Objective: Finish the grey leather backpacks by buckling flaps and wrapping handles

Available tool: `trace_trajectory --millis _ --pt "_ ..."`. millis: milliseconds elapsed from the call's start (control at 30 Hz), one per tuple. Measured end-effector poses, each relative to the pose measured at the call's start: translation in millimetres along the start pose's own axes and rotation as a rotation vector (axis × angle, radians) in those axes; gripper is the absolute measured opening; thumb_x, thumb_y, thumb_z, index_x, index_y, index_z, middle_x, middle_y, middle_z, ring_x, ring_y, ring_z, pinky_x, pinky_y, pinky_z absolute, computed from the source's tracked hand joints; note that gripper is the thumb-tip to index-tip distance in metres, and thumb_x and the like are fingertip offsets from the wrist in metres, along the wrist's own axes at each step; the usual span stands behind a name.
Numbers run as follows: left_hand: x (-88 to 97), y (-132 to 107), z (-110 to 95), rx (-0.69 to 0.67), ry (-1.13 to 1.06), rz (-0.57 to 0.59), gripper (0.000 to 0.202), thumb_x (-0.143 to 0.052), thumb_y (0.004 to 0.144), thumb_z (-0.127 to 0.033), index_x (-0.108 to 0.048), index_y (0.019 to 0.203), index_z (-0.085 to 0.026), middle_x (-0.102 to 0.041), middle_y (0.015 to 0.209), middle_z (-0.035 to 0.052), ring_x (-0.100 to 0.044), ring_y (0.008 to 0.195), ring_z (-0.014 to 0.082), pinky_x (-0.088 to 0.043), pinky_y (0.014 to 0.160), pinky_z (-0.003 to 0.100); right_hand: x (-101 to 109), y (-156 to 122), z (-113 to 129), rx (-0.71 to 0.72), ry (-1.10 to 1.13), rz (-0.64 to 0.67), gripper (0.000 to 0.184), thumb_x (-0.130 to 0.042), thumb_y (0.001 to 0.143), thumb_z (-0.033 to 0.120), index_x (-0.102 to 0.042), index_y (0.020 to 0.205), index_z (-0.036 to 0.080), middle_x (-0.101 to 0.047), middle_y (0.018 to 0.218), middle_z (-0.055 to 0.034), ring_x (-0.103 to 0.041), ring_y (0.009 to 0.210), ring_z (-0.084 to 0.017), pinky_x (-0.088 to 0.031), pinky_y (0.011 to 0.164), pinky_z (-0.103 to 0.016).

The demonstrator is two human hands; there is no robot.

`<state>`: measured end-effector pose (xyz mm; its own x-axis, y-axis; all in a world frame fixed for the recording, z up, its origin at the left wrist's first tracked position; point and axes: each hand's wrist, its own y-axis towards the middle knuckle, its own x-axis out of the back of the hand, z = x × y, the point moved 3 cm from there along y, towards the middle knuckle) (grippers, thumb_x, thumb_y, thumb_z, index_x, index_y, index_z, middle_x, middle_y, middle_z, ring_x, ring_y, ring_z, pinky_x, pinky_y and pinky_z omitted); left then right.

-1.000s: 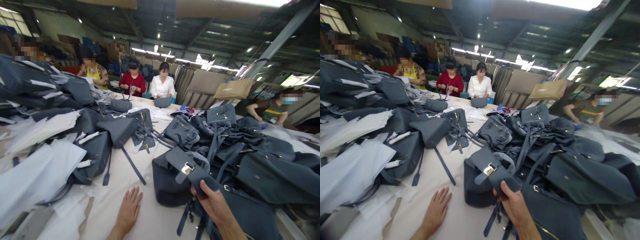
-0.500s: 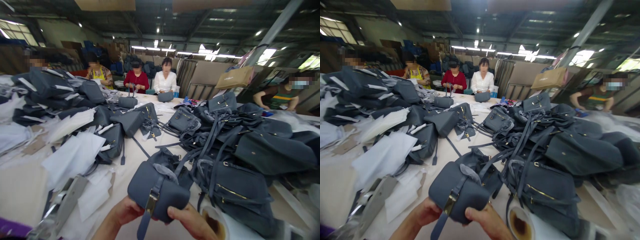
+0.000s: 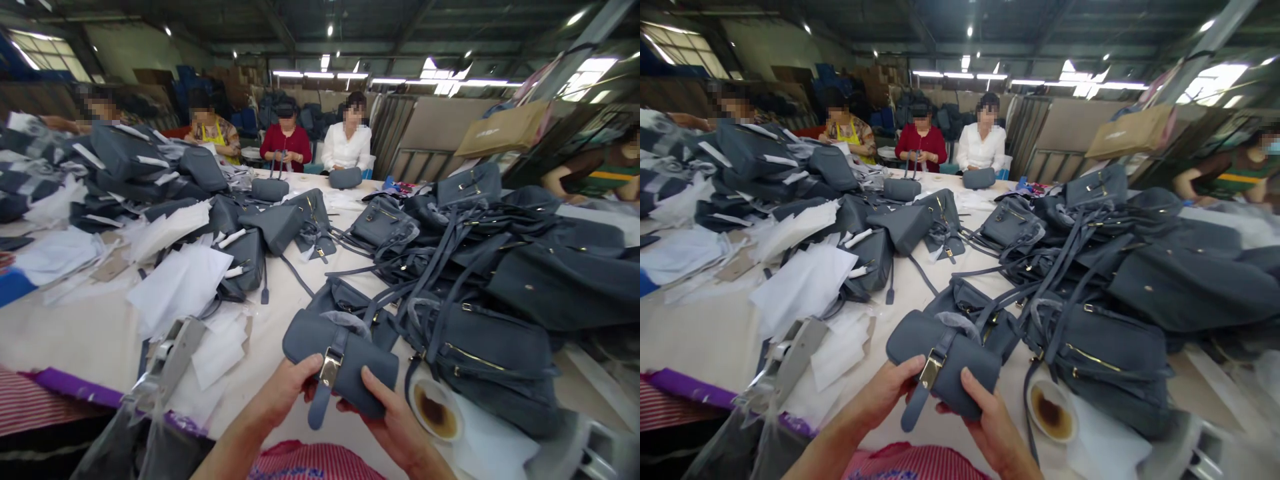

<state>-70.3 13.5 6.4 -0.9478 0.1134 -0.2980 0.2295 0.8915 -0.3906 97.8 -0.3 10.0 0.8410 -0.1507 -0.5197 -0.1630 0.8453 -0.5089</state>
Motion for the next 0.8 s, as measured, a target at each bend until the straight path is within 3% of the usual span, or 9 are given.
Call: trace_trajectory --millis 133,267,333,433,500,667,800 --pt "4.9 -9 -13 -0.003 0.178 0.008 0.047 -0.056 0.077 -0.058 -0.049 0.055 -0.017 -0.044 0.047 -0.0041 -0.040 0.046 0.0093 -0.033 0.048 0.023 -7 -9 -5 -0.062 0.116 -0.043 0.041 -0.083 0.064 0.041 -0.070 0.094 0.016 -0.076 0.088 -0.0064 -0.069 0.075 -0.022 -0.057 0.073 -0.041" --pt "7.3 -34 -24 0.051 0.292 0.264 0.047 -0.049 0.078 -0.058 -0.056 0.058 -0.016 -0.054 0.053 0.0004 -0.046 0.049 0.0114 -0.034 0.050 0.024 -6 -13 -4 -0.111 0.137 -0.051 0.045 -0.086 0.061 0.040 -0.069 0.093 0.014 -0.077 0.088 -0.0084 -0.070 0.074 -0.023 -0.057 0.076 -0.046" --pt "10.0 -49 -31 0.052 0.448 0.285 0.040 -0.049 0.081 -0.050 -0.057 0.061 -0.016 -0.055 0.057 0.0001 -0.047 0.051 0.0117 -0.033 0.050 0.023 -3 -13 -5 -0.097 0.129 -0.069 0.048 -0.087 0.059 0.040 -0.068 0.094 0.015 -0.077 0.091 -0.0092 -0.071 0.076 -0.025 -0.057 0.076 -0.047" --pt "14.7 -63 -44 -0.068 0.727 0.043 0.029 -0.055 0.081 -0.037 -0.051 0.060 -0.018 -0.050 0.057 -0.0038 -0.043 0.054 0.0110 -0.028 0.051 0.023 0 -11 -11 -0.071 0.088 -0.054 0.049 -0.086 0.061 0.041 -0.067 0.099 0.016 -0.076 0.094 -0.0096 -0.071 0.079 -0.026 -0.057 0.076 -0.047" --pt "13.5 -64 -45 -0.110 0.777 -0.092 0.027 -0.063 0.077 -0.037 -0.046 0.065 -0.020 -0.046 0.053 -0.0067 -0.042 0.052 0.0109 -0.026 0.050 0.023 2 -9 -18 -0.062 0.071 -0.031 0.048 -0.084 0.063 0.041 -0.066 0.101 0.017 -0.076 0.093 -0.0091 -0.071 0.083 -0.027 -0.056 0.078 -0.046" --pt "0.1 -41 -26 -0.091 0.909 -0.234 0.053 -0.079 0.057 -0.053 -0.039 0.075 -0.024 -0.048 0.052 -0.0085 -0.044 0.048 0.0128 -0.021 0.049 0.025 6 0 -32 -0.046 0.061 -0.006 0.052 -0.082 0.066 0.043 -0.064 0.109 0.019 -0.076 0.097 -0.0087 -0.070 0.090 -0.028 -0.054 0.081 -0.042" --pt "-9.8 -27 -22 -0.070 1.121 -0.292 0.050 -0.076 0.059 -0.056 -0.041 0.073 -0.023 -0.048 0.058 -0.0069 -0.048 0.054 0.0142 -0.023 0.051 0.025 7 2 -32 -0.050 0.063 0.045 0.060 -0.077 0.072 0.043 -0.058 0.123 0.017 -0.075 0.099 -0.0110 -0.070 0.089 -0.028 -0.053 0.083 -0.046"
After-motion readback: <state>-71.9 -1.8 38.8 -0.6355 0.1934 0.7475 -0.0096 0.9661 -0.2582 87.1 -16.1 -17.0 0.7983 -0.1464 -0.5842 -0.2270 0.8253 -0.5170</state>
